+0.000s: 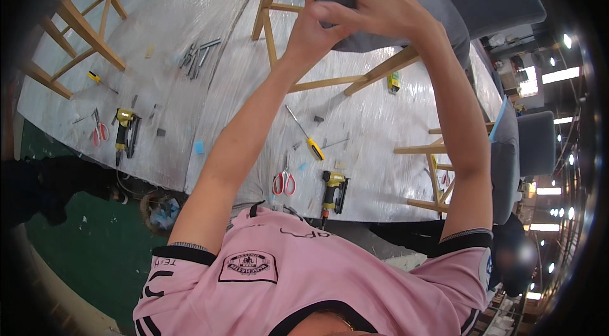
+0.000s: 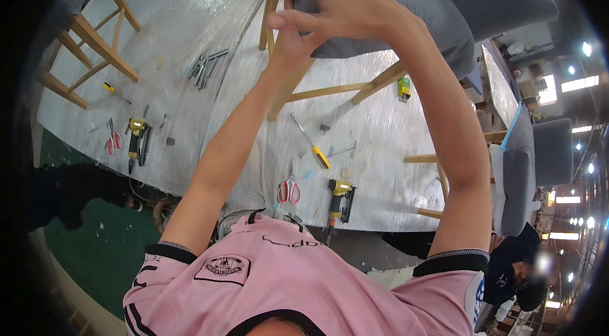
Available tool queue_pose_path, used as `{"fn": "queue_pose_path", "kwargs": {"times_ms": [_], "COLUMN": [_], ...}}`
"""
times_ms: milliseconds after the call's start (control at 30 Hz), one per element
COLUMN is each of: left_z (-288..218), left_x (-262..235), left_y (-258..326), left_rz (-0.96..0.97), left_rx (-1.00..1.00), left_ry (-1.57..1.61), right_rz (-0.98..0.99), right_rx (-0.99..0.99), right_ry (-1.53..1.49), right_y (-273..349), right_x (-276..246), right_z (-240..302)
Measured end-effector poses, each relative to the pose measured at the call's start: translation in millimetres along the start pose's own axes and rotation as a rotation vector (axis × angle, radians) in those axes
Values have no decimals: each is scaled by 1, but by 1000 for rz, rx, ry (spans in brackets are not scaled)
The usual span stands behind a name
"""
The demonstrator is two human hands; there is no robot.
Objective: The person covers a wooden chair with gray fabric, pulls and smooths the material over the seat and back, staples the fabric to the underside using a staple gun, and trims excess fabric with scissors. The process is repeated on multiple chairs in a workshop setting.
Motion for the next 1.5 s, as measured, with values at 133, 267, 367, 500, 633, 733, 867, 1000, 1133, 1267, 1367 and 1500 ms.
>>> {"fn": "queue_pose_path", "kwargs": {"times_ms": [133,267,367,500,633,733,867,1000,1133,1267,1367,1500], "left_z": [-4,0,-1,-5,-13,-15,-21,-42,-55,-48,-43,-46], "left_x": [-1,-1,2,-1,1,-2,3,16,72,82,74,69], "left_y": [-3,-4,-1,-2,0,-2,1,17,53,58,55,61], "left_rz": [-11,5,22,16,54,54,48,47,75,178,283,456], "left_rx": [25,40,54,65,35,75,75,-103,-71,-106,-87,-170], "left_ry": [16,57,101,134,106,83,127,151,-166,-198,-176,-61], "right_rz": [-171,-283,-287,-252,-453,-707,-952,-1150,-1115,-1136,-1352,-1202], "right_rx": [100,-16,-111,-59,178,428,501,456,340,646,912,837], "right_ry": [77,132,-96,-141,-793,-910,-86,213,47,-55,-428,-1426], "right_y": [30,48,48,46,57,75,128,147,202,218,226,177], "right_x": [-10,15,7,-7,11,17,39,68,64,74,124,185], "right_z": [-6,-20,-30,-10,-41,-71,-92,-91,-98,-80,-13,49]}}
Point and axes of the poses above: each hand's wrist, its own y-axis away from the middle knuckle, its own x-axis out of the palm, z = x × y, the point moved 4 cm from there along -y, towards the middle knuckle, and after that the axes turned 6 degrees about z, right-handed, at the moved point
